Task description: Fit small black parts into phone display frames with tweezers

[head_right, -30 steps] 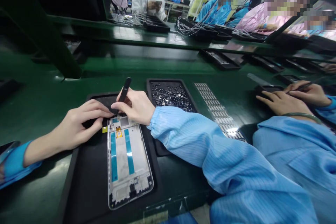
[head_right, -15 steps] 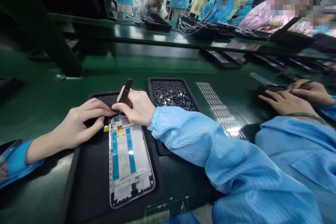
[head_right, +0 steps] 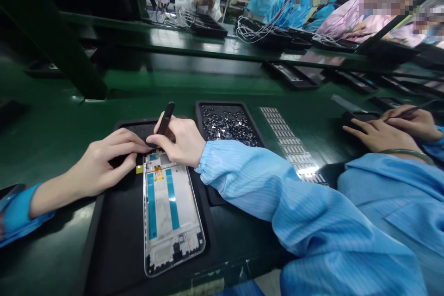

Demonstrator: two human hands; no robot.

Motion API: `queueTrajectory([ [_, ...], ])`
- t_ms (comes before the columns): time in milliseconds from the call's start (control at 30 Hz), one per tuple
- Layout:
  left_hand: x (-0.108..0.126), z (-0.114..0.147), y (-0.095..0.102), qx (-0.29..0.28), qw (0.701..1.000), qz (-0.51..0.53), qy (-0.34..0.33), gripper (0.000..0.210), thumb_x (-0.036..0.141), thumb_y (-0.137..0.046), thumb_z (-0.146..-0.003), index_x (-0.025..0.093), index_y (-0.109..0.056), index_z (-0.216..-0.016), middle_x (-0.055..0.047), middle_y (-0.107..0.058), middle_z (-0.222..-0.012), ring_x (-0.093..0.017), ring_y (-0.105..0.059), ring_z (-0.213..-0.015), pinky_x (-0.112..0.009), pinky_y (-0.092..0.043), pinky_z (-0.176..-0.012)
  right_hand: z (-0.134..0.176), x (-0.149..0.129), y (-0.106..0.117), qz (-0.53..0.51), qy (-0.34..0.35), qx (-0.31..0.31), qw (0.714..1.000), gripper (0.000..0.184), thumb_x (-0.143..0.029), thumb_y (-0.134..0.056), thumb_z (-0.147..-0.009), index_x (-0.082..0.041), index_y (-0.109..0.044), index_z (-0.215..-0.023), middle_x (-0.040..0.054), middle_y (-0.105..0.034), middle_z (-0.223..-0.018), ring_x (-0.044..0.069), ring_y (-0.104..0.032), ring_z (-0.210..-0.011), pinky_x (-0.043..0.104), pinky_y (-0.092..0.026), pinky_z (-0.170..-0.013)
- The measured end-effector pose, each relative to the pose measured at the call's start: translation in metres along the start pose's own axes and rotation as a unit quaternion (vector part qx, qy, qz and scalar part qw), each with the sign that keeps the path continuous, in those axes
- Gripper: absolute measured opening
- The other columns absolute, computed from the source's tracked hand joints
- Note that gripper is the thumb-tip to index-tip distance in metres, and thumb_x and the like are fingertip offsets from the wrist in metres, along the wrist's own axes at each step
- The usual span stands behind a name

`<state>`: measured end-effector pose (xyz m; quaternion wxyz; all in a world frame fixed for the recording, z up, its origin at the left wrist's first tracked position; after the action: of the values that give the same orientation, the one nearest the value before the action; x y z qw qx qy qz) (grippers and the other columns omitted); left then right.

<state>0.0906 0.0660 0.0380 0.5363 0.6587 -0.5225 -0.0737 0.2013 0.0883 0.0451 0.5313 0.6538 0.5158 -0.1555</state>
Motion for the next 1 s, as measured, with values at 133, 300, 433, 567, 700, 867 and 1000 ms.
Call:
queueTrajectory([
  [133, 0.001, 0.0, 0.001, -0.002, 1.0, -0.004, -0.003, 0.025, 0.014, -0.043, -0.084, 0.014, -0.067, -0.092, -0.008, -0.065, -0.092, -0.019, -0.056, -0.09, -0.032, -0.049, -0.076, 0.0, -0.006, 0.0, 0.038, 0.044, 0.006, 0.998, 0.028, -0.038, -0.057, -0.085, -0.011, -0.057, -0.076, 0.0021, -0.058, -0.072, 0.008, -0.055, -0.063, 0.02, -0.045, -0.064],
  [300, 0.002, -0.001, 0.001, -0.004, 1.0, -0.002, -0.007, 0.024, 0.013, -0.044, -0.084, 0.014, -0.066, -0.092, -0.007, -0.064, -0.09, -0.019, -0.056, -0.09, -0.032, -0.049, -0.076, 0.0, -0.016, -0.01, 0.071, 0.116, -0.02, 0.99, 0.027, -0.035, -0.053, -0.088, -0.011, -0.057, -0.076, 0.0031, -0.058, -0.074, 0.008, -0.054, -0.065, 0.021, -0.044, -0.065],
  [433, -0.002, 0.0, 0.0, -0.018, 1.0, -0.009, 0.004, 0.023, 0.015, -0.043, -0.086, 0.015, -0.064, -0.094, -0.007, -0.063, -0.095, -0.019, -0.055, -0.093, -0.033, -0.048, -0.08, -0.001, -0.014, -0.01, 0.061, 0.098, -0.018, 0.993, 0.028, -0.036, -0.05, -0.089, -0.012, -0.055, -0.076, 0.0028, -0.059, -0.075, 0.009, -0.055, -0.066, 0.021, -0.045, -0.065],
  [567, -0.001, 0.0, -0.002, -0.034, 0.999, -0.029, 0.0, 0.024, 0.016, -0.042, -0.088, 0.016, -0.063, -0.1, -0.007, -0.063, -0.099, -0.019, -0.054, -0.095, -0.033, -0.048, -0.08, -0.001, -0.003, 0.0, 0.034, 0.009, 0.014, 0.999, 0.024, -0.035, -0.055, -0.086, -0.013, -0.054, -0.076, 0.0015, -0.058, -0.071, 0.009, -0.055, -0.064, 0.021, -0.045, -0.064],
  [700, 0.002, 0.0, -0.002, -0.033, 0.999, -0.034, -0.009, 0.025, 0.016, -0.041, -0.089, 0.015, -0.063, -0.102, -0.007, -0.062, -0.099, -0.019, -0.054, -0.095, -0.033, -0.047, -0.08, -0.001, -0.002, 0.0, 0.04, -0.002, 0.008, 0.999, 0.022, -0.032, -0.058, -0.084, -0.013, -0.054, -0.074, 0.0009, -0.058, -0.07, 0.008, -0.054, -0.062, 0.021, -0.044, -0.064],
  [867, -0.003, -0.002, -0.003, -0.034, 0.999, -0.034, -0.01, 0.026, 0.016, -0.041, -0.089, 0.014, -0.063, -0.101, -0.008, -0.062, -0.099, -0.02, -0.054, -0.095, -0.033, -0.047, -0.08, -0.001, -0.004, -0.002, 0.061, 0.028, 0.012, 0.998, 0.018, -0.026, -0.057, -0.084, -0.012, -0.055, -0.074, 0.001, -0.057, -0.07, 0.008, -0.053, -0.062, 0.021, -0.044, -0.064],
  [1000, 0.005, -0.001, 0.006, -0.007, 0.998, -0.055, -0.016, 0.024, 0.018, -0.043, -0.088, 0.016, -0.062, -0.101, -0.009, -0.062, -0.098, -0.021, -0.055, -0.093, -0.034, -0.048, -0.078, 0.0, -0.01, -0.004, 0.069, 0.074, 0.01, 0.995, 0.016, -0.024, -0.057, -0.084, -0.011, -0.056, -0.074, 0.0015, -0.057, -0.073, 0.007, -0.052, -0.062, 0.02, -0.044, -0.065],
])
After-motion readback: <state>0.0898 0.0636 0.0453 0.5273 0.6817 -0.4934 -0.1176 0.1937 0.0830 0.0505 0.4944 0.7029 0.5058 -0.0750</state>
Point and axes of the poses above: each hand's wrist, its own z-axis away from the middle knuckle, its own y-axis out of the back of the hand, x = y × z, the point moved 9 cm from there along -z, towards the middle knuckle
